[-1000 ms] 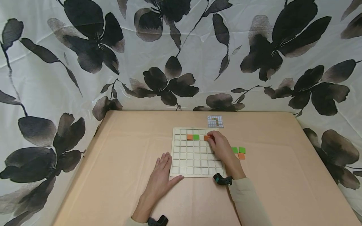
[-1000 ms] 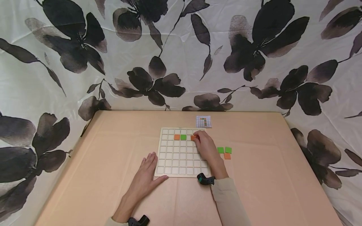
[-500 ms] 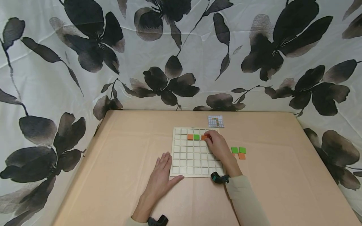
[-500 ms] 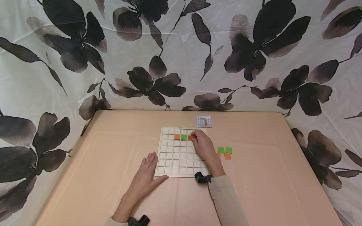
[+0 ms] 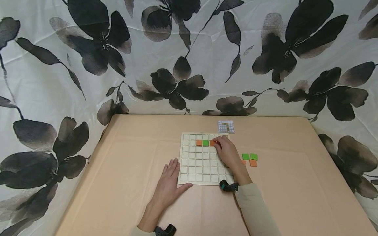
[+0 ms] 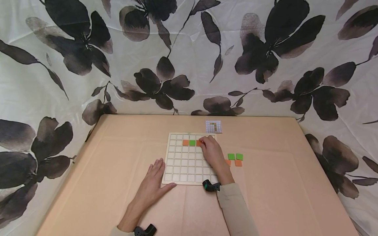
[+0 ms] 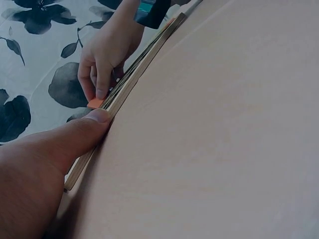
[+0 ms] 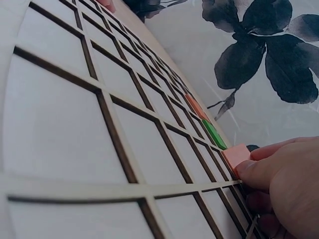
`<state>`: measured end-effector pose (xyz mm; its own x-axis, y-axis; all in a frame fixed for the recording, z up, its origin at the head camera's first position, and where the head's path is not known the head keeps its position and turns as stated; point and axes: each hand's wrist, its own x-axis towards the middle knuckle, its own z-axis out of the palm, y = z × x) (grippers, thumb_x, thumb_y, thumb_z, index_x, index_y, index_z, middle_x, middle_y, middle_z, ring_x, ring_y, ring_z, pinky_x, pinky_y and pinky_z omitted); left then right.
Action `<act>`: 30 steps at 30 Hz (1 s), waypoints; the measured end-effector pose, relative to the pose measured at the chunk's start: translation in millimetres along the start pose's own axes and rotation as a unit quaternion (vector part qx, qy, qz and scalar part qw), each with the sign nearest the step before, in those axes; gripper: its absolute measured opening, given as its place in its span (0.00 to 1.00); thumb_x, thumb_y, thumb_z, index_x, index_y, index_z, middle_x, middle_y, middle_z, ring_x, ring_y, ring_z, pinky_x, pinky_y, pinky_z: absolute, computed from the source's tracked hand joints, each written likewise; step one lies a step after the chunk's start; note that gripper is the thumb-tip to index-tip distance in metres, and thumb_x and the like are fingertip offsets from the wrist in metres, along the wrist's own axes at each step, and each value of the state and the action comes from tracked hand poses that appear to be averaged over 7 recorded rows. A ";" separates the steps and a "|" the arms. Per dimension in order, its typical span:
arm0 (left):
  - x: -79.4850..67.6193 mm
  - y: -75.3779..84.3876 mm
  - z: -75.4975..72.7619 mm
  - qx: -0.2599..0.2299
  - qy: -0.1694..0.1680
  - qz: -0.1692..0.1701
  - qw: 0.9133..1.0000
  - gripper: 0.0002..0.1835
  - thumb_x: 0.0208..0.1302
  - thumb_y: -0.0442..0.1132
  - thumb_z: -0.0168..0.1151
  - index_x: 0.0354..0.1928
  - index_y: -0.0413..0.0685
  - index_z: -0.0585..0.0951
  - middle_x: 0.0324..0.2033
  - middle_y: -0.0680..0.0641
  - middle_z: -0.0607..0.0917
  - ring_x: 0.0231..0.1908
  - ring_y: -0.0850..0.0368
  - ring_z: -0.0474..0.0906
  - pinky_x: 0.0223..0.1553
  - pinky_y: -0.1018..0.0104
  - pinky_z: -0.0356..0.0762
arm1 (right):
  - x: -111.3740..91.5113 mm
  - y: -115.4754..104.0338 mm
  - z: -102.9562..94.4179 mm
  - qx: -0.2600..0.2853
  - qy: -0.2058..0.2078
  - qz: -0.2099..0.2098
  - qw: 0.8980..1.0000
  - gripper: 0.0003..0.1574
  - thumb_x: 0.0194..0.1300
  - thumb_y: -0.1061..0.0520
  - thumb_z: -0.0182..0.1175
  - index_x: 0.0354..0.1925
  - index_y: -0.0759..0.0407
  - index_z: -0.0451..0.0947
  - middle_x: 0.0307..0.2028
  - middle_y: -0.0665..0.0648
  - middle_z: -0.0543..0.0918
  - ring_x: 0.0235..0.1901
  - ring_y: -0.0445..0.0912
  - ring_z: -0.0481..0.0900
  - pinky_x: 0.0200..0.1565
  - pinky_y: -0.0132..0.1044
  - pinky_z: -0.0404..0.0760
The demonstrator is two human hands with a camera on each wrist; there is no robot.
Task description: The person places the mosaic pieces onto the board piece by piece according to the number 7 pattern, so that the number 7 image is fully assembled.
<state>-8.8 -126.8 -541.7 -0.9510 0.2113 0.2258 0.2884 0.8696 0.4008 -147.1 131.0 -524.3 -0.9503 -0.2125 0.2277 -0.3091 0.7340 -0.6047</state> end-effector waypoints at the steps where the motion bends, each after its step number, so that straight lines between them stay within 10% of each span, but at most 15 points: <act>1: -0.5 -0.5 -0.3 0.000 0.000 0.002 1.000 0.52 0.60 0.68 0.63 0.72 0.32 0.66 0.74 0.35 0.64 0.77 0.42 0.55 0.81 0.51 0.50 | -1.0 -0.5 0.3 0.001 0.001 0.000 1.000 0.13 0.72 0.58 0.60 0.52 0.58 0.81 0.43 0.57 0.81 0.40 0.48 0.79 0.42 0.42 0.84; 30: -2.4 -2.0 -3.5 0.001 -0.009 0.001 1.000 0.53 0.60 0.68 0.62 0.72 0.32 0.65 0.75 0.35 0.63 0.77 0.43 0.55 0.81 0.52 0.50 | -6.2 -0.7 4.7 0.008 0.019 -0.016 1.000 0.16 0.72 0.59 0.60 0.54 0.63 0.84 0.39 0.57 0.78 0.34 0.46 0.76 0.34 0.37 0.79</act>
<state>-6.7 -130.6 -540.0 -0.9522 0.2211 0.2106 0.2902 0.8697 0.3992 -141.1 128.8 -528.9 -0.9376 -0.2114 0.2763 -0.3409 0.7164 -0.6087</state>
